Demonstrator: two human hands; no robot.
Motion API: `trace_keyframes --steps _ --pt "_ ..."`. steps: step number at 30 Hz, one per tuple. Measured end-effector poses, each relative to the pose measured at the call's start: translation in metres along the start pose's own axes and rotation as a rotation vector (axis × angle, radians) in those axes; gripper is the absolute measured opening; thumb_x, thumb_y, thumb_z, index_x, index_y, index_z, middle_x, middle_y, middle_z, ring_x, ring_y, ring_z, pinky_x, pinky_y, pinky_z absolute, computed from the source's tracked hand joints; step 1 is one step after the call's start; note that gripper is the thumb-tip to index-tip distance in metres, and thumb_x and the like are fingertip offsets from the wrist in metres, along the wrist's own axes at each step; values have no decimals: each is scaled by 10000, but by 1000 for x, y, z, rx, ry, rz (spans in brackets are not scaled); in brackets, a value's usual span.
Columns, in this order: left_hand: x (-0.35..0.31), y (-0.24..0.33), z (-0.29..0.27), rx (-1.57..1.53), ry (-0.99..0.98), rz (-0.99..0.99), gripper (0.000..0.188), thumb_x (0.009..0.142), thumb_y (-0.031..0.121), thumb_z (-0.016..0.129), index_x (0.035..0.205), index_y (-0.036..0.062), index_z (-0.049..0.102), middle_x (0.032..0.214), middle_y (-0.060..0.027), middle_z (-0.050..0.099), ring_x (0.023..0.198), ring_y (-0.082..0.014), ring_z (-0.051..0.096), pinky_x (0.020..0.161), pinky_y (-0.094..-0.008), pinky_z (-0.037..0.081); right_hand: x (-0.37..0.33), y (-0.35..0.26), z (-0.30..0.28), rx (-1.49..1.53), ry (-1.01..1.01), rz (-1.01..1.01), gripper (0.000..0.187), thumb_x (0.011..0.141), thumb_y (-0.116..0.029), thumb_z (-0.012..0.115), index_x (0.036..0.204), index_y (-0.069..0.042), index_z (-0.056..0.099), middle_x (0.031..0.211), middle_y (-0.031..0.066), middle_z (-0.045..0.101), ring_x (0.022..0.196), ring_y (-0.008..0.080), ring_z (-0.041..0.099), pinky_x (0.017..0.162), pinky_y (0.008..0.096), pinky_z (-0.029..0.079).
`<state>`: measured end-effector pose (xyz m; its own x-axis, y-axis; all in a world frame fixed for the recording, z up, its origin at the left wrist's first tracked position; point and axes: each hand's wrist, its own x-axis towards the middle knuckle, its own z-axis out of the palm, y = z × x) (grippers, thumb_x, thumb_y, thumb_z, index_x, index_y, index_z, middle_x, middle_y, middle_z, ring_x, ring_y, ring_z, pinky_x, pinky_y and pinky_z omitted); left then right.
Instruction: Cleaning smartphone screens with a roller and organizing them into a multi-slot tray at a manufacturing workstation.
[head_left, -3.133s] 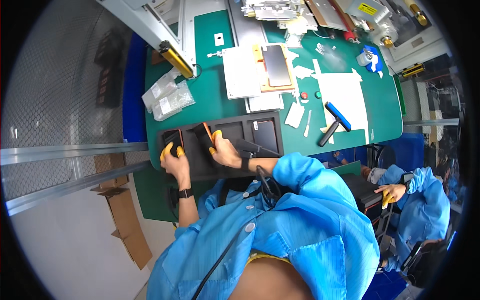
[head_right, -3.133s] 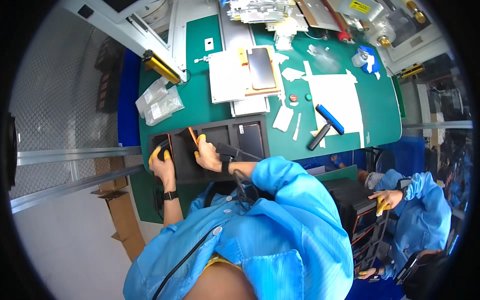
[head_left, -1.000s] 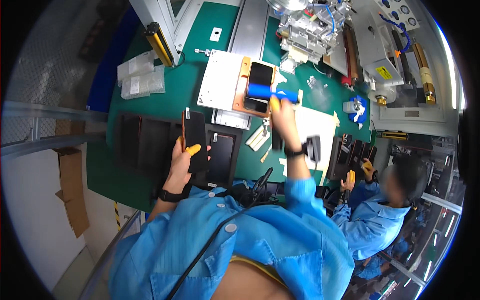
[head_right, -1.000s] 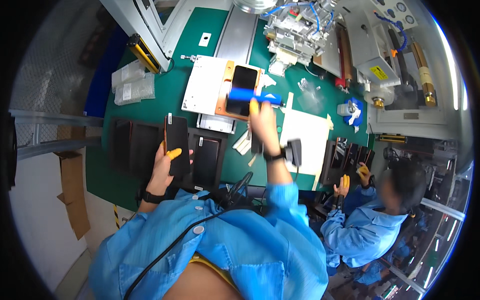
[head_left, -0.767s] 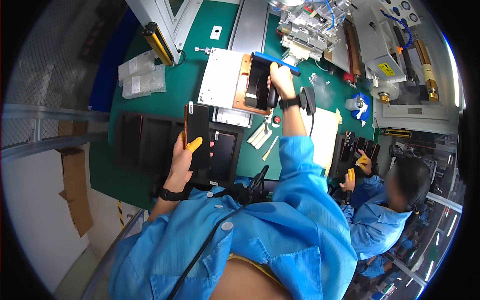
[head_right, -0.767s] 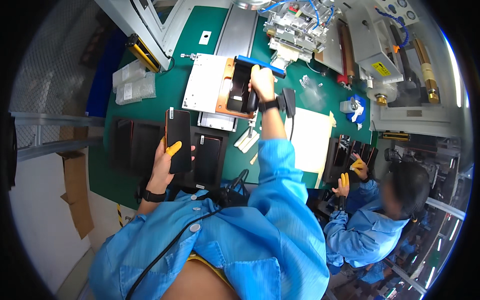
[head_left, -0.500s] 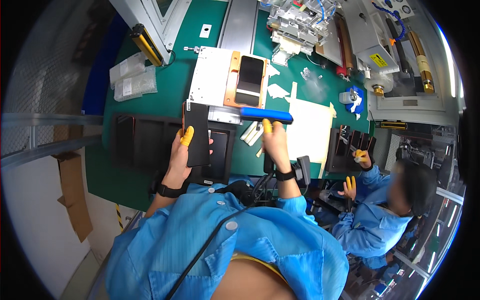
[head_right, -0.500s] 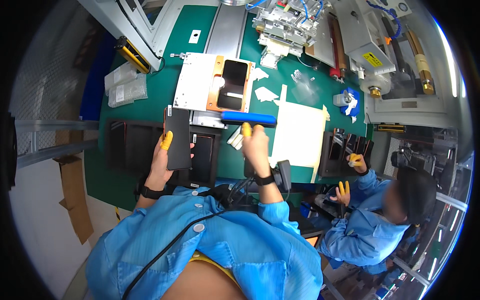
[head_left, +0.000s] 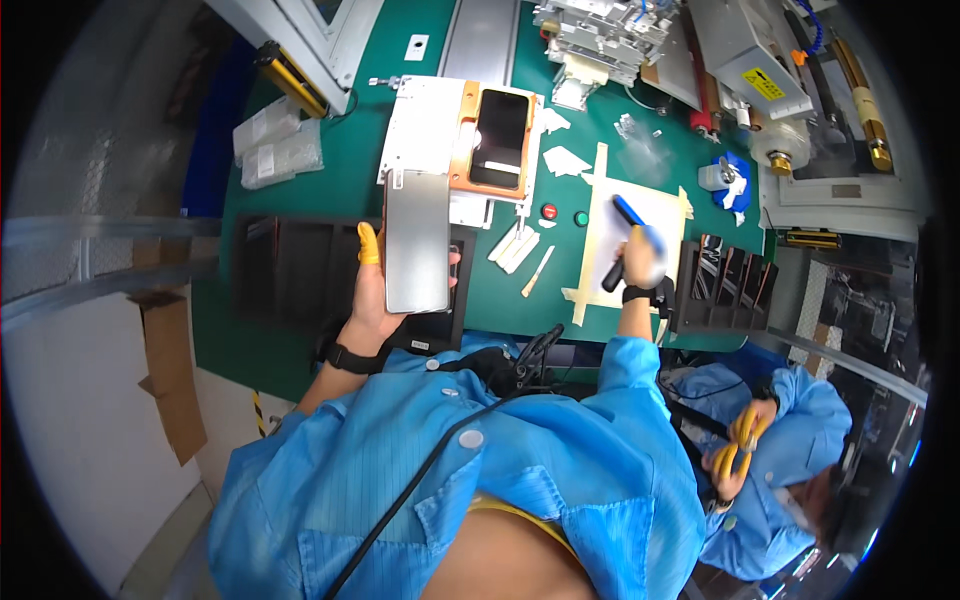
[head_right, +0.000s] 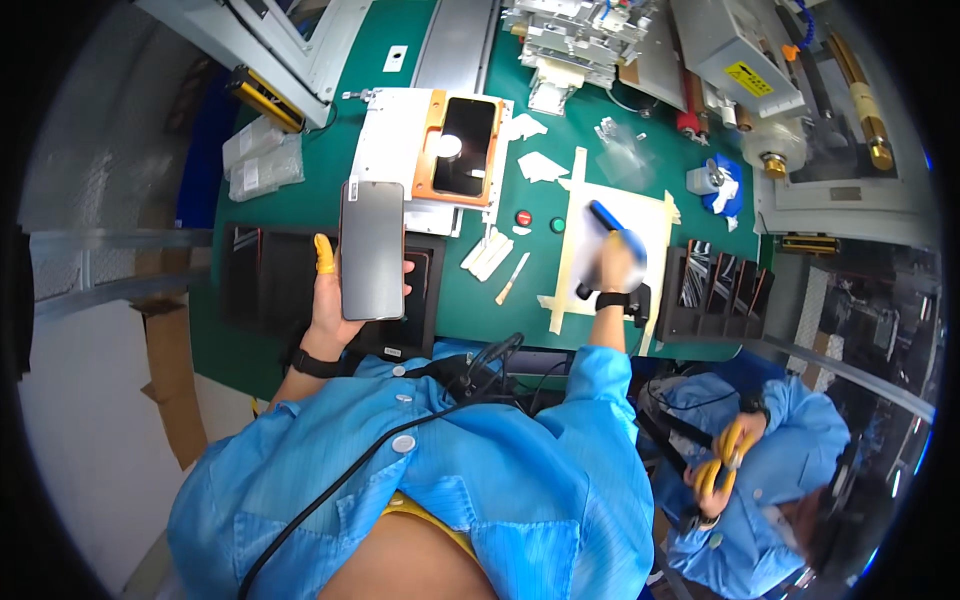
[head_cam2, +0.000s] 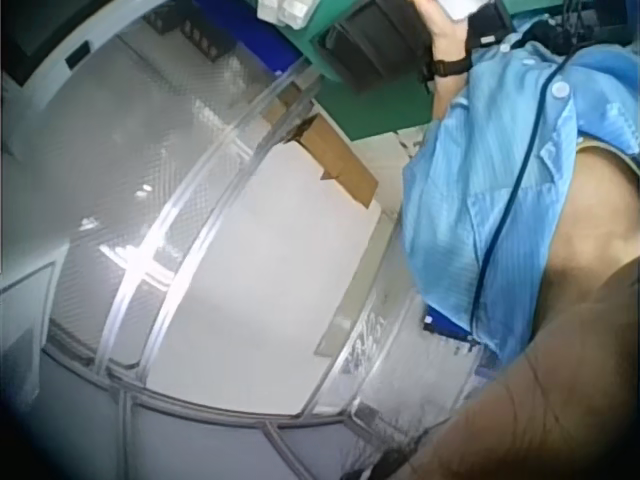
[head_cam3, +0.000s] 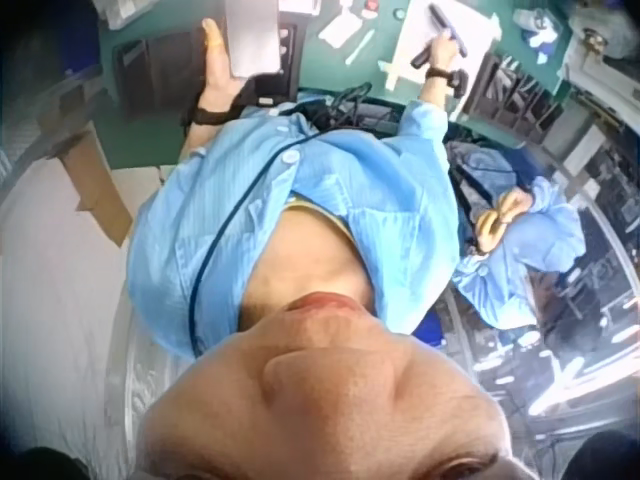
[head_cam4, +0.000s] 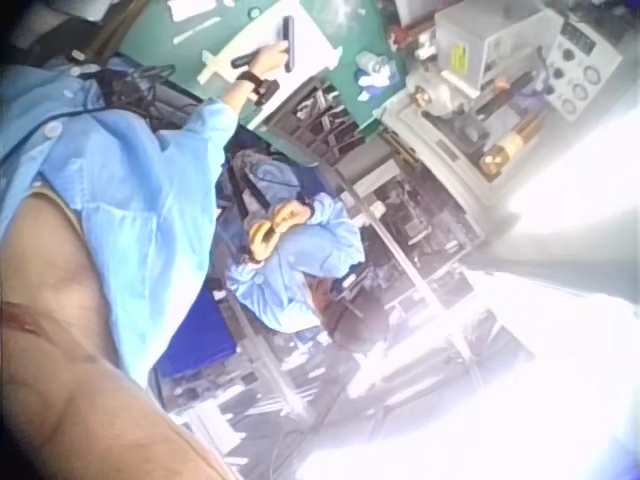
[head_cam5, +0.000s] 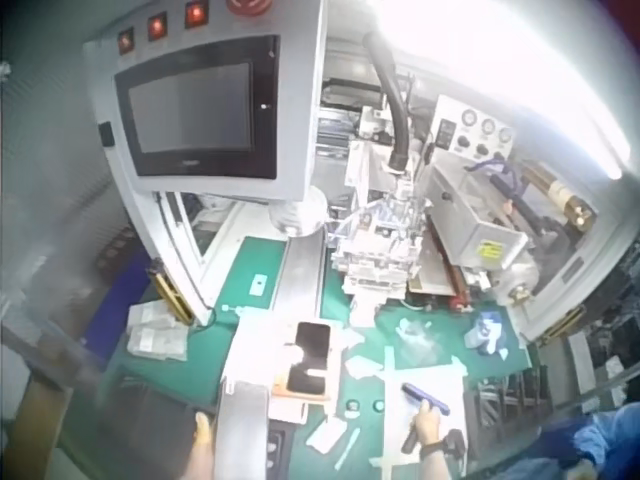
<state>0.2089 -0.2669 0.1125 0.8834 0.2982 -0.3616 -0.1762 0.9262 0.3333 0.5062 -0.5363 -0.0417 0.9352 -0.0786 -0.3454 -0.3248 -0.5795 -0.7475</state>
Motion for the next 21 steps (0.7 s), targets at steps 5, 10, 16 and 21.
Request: trace_keyframes --steps 5,10,16,21 --pt "-1 -6 4 11 -99 -4 739 820 615 221 1280 42 311 1183 -197 450 1032 -369 493 796 -481 464 -24 97 4 -137 227 -114 406 858 -340 475 857 66 461 699 208 563 621 308 567 578 398 452" --pt "0 -11 10 15 -100 -16 737 824 613 214 1284 45 303 1175 -193 460 1018 -339 510 796 -450 470 -140 49 10 -217 207 -60 445 861 -359 448 995 64 473 949 303 536 900 454 499 761 461 400" --pt "0 -11 18 80 -87 -39 719 835 595 226 1277 33 309 1143 -178 480 1003 -315 524 780 -416 485 34 59 -9 -226 156 -130 443 844 -343 475 793 97 493 616 189 572 566 285 591 528 385 458" --pt "-9 -5 7 118 -120 -47 611 870 510 300 1271 50 309 1114 -179 489 984 -325 536 756 -417 499 7 56 7 -122 227 -12 430 848 -356 466 754 63 457 478 122 515 411 236 542 429 346 450"
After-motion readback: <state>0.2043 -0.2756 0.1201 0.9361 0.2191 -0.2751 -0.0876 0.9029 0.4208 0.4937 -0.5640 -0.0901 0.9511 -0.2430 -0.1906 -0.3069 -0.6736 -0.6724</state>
